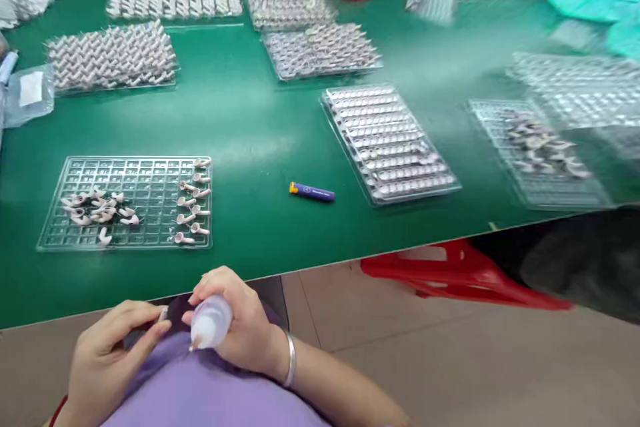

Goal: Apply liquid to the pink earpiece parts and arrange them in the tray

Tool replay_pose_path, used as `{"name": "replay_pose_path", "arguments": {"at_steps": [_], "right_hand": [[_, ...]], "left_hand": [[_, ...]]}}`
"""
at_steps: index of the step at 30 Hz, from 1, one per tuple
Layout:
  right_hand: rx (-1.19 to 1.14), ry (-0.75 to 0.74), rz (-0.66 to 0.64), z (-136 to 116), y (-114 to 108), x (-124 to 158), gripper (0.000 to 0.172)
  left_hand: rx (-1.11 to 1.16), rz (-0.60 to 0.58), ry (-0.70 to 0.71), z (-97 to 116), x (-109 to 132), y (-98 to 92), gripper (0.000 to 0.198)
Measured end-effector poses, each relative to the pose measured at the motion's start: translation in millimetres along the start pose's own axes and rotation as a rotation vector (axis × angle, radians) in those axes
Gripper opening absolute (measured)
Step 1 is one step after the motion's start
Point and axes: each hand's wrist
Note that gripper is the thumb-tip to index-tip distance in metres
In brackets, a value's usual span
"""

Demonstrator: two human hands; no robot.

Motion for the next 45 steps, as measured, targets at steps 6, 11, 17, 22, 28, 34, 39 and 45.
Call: {"name": "replay_pose_path", "arguments": {"at_steps": [6,11,17,22,28,34,39,45], "right_hand": [[-0.008,0.105,0.01,-3.9,-2.1,-1.9,0.023],[-0.016,0.124,0.034,-3.4,-3.7,-2.8,0.025],[0.117,0.098,0.17,-0.4,-18.1,-16.9,0.023],[0.42,0.001,0.207,8.6,-25.6,-36.2,0.02],[0.555,-0.153,0.136,22.9,-18.4,-47.7,0.022],[0.566,-0.138,0.105,25.6,-16.4,-46.9,0.023],[0.562,-0.121,0.119,26.2,-17.1,-47.0,0.023],[0.445,-0.018,0.161,18.7,-24.2,-48.1,0.02]], "left_hand": [[-0.107,0.062,0.152,4.3,-5.5,-4.5,0.017],[-0.171,0.088,0.225,5.8,-7.1,-4.8,0.022],[-0.316,0.087,0.372,7.4,-64.2,-18.3,0.017],[-0.427,0.099,0.426,-9.9,-160.1,-29.0,0.012],[-0.483,-0.152,0.296,-35.0,-221.2,-22.0,0.025],[-0.531,-0.242,0.312,-36.9,-226.2,-13.8,0.028],[-0.541,-0.273,0.302,-32.2,-229.4,-16.4,0.029],[-0.449,-0.144,0.187,-27.3,-215.5,-61.1,0.025]]}}
Point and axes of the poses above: each hand's wrist, its own x-axis away from the middle knuckle, its own y-axis out of the palm, z = x × y, and after that the axes turned 3 degrees about x, right-handed
